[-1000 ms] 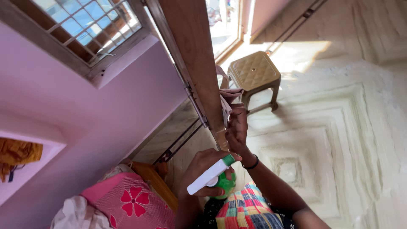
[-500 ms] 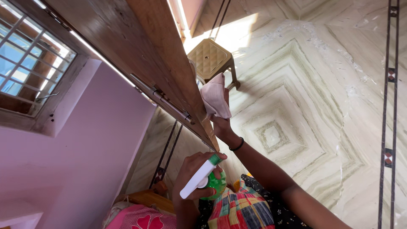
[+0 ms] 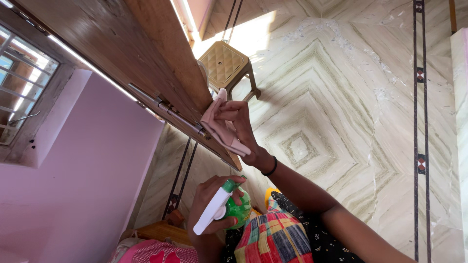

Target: The person cleans a wooden door and a window frame using a spray bottle and a cloth. They spray the surfaces and wipe them down, moving from the door handle to the window frame.

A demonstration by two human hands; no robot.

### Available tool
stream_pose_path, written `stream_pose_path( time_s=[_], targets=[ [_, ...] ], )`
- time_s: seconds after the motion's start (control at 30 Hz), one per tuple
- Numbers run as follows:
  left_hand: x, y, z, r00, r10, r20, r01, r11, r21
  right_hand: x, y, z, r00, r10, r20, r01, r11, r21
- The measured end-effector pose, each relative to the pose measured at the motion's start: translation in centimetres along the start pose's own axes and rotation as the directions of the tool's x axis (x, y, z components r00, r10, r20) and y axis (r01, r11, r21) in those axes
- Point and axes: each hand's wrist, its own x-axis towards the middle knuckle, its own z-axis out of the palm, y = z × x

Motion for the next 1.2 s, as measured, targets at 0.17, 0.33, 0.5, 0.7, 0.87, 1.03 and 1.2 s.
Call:
stream_pose_path(
  time_s=[0.17,0.33,0.5,0.7,0.87,1.03,1.2],
  targets=[
    [-0.4,0.1,0.2,0.999,-0.046,-0.026,0.043,0.995,-0.09,1.2,-1.5,0.2,0.999,-0.032,0.016,0.033,0.998,-0.049],
    [-0.6,-0.3,0.3,0.998,-0.038,-0.041,0.034,0.995,-0.096,1.8,-0.2,0.5,0.996,-0.07,-0.055,0.06,0.982,-0.179],
    [-0.7,-0.4,0.8,0.998,-0.053,-0.046,0.048,0.993,-0.103,1.1,0.5,-0.6,0.999,0.013,-0.051,-0.019,0.992,-0.128],
    [-0.7,-1.6,0.9,0.996,-0.076,-0.035,0.067,0.976,-0.208,-0.4,1.6,-2.2,0.96,0.278,0.035,-0.278,0.96,0.002],
    [-0.1,-6.6,1.8,0.969,-0.168,-0.183,0.071,0.893,-0.445,-2.0,2.5,-3.7,0.904,0.418,0.088,-0.427,0.883,0.195],
    [0.5,-9.8,3.0,0.913,-0.146,-0.382,-0.207,0.639,-0.74,-2.9,0.9,-4.2,0.819,0.548,0.17,-0.573,0.798,0.186],
    [-2.4,-11.3,4.1,0.883,-0.221,-0.413,-0.226,0.573,-0.788,-2.6,-0.8,-3.0,0.803,0.525,0.284,-0.571,0.814,0.11]
  ],
)
